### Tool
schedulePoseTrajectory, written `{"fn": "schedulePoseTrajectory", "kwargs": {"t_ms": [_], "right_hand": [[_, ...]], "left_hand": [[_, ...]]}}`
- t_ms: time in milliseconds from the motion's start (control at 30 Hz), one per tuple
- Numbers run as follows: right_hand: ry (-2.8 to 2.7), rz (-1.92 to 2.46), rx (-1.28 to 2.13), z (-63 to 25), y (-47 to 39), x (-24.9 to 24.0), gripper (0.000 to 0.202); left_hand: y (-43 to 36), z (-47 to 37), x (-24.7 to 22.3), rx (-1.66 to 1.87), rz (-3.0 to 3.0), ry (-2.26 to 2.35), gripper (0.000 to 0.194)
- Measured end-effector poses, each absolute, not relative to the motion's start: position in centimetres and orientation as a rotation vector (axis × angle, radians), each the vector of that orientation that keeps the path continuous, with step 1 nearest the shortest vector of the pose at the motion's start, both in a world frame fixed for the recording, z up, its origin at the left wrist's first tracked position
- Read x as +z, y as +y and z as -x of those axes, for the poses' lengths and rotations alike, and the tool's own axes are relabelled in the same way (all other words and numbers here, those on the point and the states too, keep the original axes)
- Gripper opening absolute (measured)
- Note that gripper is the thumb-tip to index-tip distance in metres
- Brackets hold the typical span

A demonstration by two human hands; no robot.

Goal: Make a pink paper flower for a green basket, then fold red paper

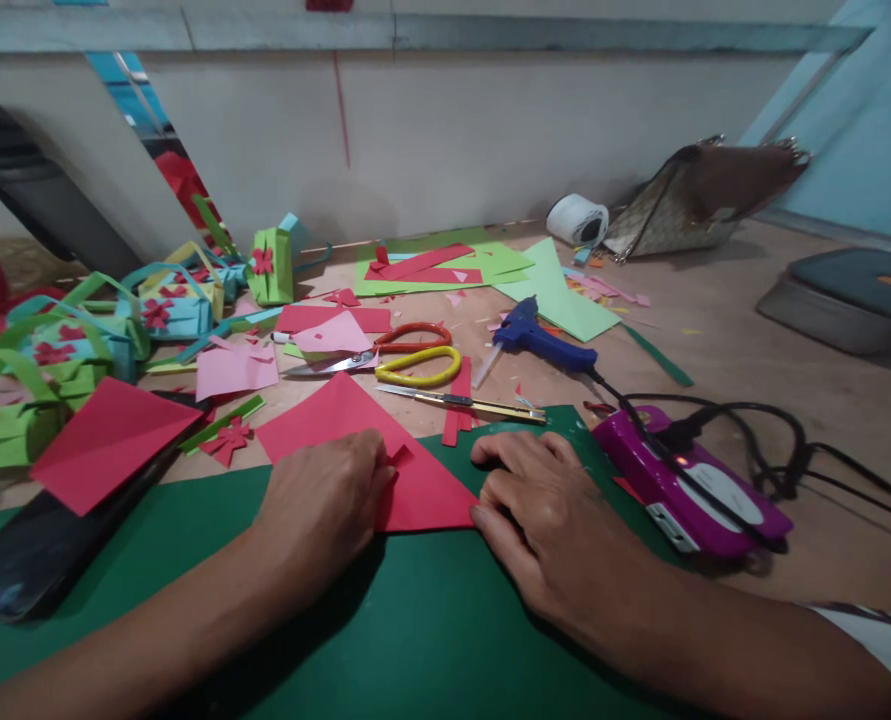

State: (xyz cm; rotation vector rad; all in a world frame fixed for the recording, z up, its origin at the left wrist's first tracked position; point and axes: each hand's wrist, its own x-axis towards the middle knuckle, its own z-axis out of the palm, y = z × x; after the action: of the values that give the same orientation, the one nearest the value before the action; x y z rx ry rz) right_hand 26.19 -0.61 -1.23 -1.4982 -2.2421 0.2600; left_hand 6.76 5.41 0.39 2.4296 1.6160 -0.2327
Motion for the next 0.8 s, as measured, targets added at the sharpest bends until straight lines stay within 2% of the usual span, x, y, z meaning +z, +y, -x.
{"fn": "schedulePoseTrajectory", "kwargs": {"t_ms": [267,400,567,800], "right_hand": [[-2.273,1.483,0.170,-26.1,-0.6,-1.3,0.021],[-2.356,1.466,0.036,-26.2,-0.6,-1.2,0.013],[-2.595,1.236,-0.178,-26.0,-0.5,-0.6,0.037],[-2.872,0.982,-0.006,-25.8,0.5,-0.1,0.025]], "left_hand": [[5.3,-6.9,0.2,-0.248,-2.447,1.625,0.019],[5.1,-6.7,-0.1,-0.232,-2.517,1.621,0.022],[4.7,-6.5,-0.6,-0.150,-2.639,1.604,0.021],[4.2,-6.3,-0.7,-0.085,-2.865,1.385,0.020]]}}
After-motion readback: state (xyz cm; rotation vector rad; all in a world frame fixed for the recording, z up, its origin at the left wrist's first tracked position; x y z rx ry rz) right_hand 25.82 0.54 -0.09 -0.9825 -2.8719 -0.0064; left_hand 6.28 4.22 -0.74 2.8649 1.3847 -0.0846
